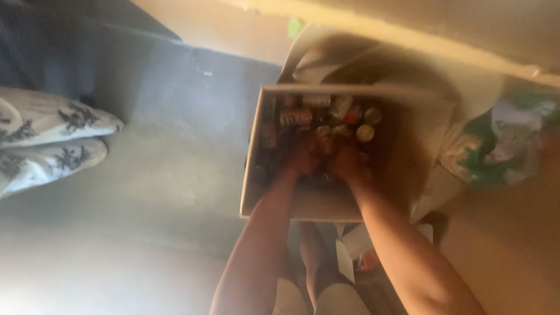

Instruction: Organizing various canned food items on a shelf and in a box.

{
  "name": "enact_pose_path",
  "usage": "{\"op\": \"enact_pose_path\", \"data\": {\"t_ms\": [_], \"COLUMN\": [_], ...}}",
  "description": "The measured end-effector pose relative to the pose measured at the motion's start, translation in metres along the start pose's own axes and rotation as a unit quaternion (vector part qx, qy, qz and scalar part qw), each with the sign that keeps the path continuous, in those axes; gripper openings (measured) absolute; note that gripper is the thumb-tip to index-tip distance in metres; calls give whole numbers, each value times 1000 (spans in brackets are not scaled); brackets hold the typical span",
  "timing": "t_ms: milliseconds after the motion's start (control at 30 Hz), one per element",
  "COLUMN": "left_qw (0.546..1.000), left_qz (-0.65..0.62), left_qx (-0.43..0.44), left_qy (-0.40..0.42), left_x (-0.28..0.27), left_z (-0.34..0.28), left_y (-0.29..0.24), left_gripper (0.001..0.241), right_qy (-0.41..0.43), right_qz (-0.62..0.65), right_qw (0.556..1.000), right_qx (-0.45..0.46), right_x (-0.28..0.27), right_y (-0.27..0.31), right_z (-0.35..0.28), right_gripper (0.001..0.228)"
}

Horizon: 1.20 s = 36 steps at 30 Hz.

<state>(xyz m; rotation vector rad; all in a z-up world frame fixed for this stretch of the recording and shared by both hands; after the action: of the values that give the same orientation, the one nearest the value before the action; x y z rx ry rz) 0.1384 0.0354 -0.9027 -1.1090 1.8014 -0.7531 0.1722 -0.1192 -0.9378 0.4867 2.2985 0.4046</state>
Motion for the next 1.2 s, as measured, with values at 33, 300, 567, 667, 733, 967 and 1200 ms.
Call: {"op": "enact_pose_path", "data": {"t_ms": [33, 300, 567, 667, 733, 967, 1200], "left_qw": [997, 986, 990, 989, 993, 975, 956], "left_qz": [79, 147, 100, 109, 88, 120, -26], "left_qx": [-1, -64, -90, -93, -72, -72, -199], "left_qy": [-7, 42, 39, 32, 1, -171, -214], "left_x": [21, 11, 3, 17, 16, 22, 9], "left_z": [9, -4, -1, 11, 15, 36, 32], "left_y": [31, 7, -6, 16, 19, 82, 158], "left_gripper": [45, 68, 77, 63, 63, 47, 39], "right_qy": [14, -53, -76, -85, -83, -62, -78], "right_qz": [-6, -121, -114, -103, -89, 43, 93], "right_qw": [1000, 989, 987, 983, 984, 994, 980], "right_qx": [4, -68, -83, -128, -129, -85, -158], "right_x": [11, 36, 30, 41, 41, 23, 15], "right_y": [-6, -21, -17, -33, -46, -31, 20], "right_z": [-2, 10, 5, 13, 25, 2, -11], "right_gripper": [52, 61, 60, 53, 50, 40, 29]}}
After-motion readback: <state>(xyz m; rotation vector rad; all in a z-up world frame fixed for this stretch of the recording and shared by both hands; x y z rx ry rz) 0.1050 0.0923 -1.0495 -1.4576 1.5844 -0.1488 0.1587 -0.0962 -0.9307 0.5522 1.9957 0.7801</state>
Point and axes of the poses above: each hand's wrist, its own z-axis towards the middle knuckle, its own x-axis out of the palm, y = z × x, the point moved 5 cm from there along z, towards the middle knuckle
